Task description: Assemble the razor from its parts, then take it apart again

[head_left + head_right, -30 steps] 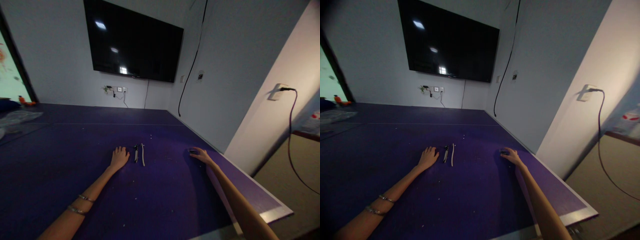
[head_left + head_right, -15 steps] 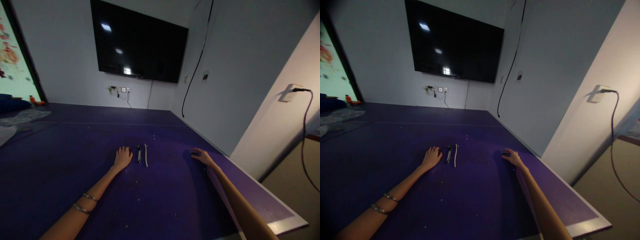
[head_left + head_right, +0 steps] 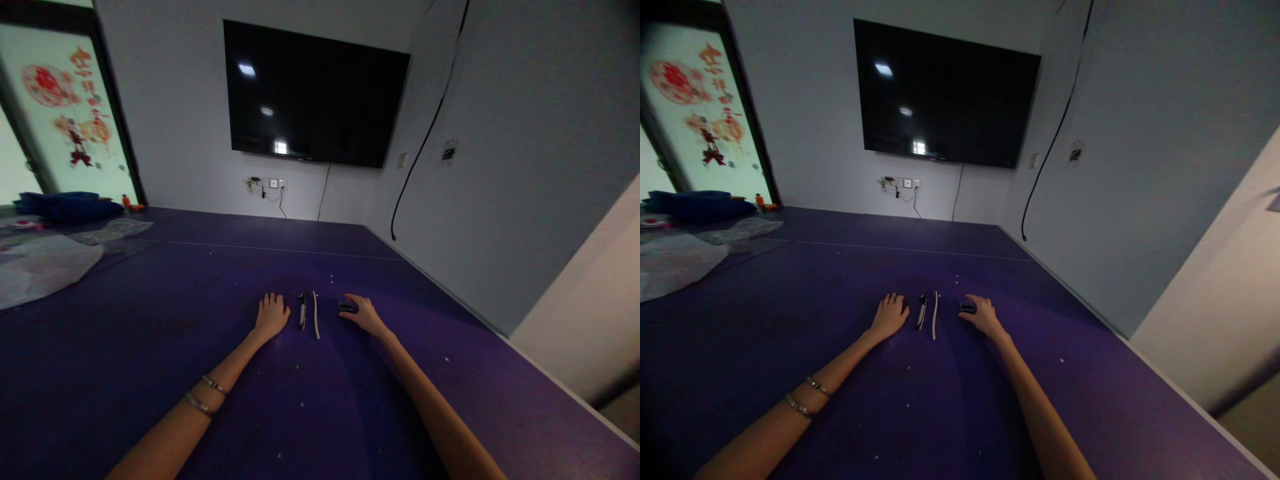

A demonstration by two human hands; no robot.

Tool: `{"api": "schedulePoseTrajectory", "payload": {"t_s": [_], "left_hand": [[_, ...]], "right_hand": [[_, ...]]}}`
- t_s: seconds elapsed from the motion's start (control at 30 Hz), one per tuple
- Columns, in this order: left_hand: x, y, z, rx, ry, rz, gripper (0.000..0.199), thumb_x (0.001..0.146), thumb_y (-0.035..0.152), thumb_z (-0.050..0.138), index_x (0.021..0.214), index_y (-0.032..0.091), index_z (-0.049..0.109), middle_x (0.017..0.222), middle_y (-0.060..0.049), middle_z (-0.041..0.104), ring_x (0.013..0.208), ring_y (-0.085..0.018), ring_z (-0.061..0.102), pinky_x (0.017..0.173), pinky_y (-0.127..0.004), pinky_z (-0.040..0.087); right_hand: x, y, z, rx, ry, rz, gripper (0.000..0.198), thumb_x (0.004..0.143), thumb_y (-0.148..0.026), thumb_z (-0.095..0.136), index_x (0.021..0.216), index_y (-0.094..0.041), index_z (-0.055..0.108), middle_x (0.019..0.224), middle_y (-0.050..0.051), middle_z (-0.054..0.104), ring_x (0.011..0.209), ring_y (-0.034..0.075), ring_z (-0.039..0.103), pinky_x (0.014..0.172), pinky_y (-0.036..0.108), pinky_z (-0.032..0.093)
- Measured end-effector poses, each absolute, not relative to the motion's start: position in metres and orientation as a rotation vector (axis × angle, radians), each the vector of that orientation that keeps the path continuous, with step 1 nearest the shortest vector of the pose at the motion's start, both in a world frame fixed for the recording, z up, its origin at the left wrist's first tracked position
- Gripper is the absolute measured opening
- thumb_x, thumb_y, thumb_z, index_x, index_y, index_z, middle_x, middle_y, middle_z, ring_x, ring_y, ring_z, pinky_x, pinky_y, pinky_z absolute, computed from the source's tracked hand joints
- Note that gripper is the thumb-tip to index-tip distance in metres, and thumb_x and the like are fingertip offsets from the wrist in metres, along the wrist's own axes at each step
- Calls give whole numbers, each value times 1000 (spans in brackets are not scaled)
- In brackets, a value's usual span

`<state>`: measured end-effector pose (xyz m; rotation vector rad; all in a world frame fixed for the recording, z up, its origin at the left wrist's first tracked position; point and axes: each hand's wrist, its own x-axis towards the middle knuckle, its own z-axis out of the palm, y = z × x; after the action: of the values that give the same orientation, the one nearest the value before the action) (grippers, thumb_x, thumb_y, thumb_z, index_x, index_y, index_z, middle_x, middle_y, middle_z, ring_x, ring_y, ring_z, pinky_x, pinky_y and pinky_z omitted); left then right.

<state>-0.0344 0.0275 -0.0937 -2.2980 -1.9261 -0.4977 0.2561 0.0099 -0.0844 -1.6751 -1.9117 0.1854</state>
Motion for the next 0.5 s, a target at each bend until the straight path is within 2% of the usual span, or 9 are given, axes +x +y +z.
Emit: {"api": "schedulePoseTrajectory", "payload": {"t_s": [0.27,0.5], "left_hand": [[-33,25,-92,-2292,-1942,-488,40,86,34,34,115,10,49,129,-20,46,125,-32,36,100,-46,28],[-33,26,-94,-2275,-1927,-502,40,86,35,34,114,11,50,129,-19,47,124,-33,36,99,-45,29]], "right_hand": [[207,18,-80,-1679,-1992,234,60,68,-45,66,123,-25,51,121,7,56,113,26,46,91,40,35],[201,19,-80,-1718,-1973,233,59,69,-48,64,122,-26,52,117,7,58,110,25,48,89,40,36]]}}
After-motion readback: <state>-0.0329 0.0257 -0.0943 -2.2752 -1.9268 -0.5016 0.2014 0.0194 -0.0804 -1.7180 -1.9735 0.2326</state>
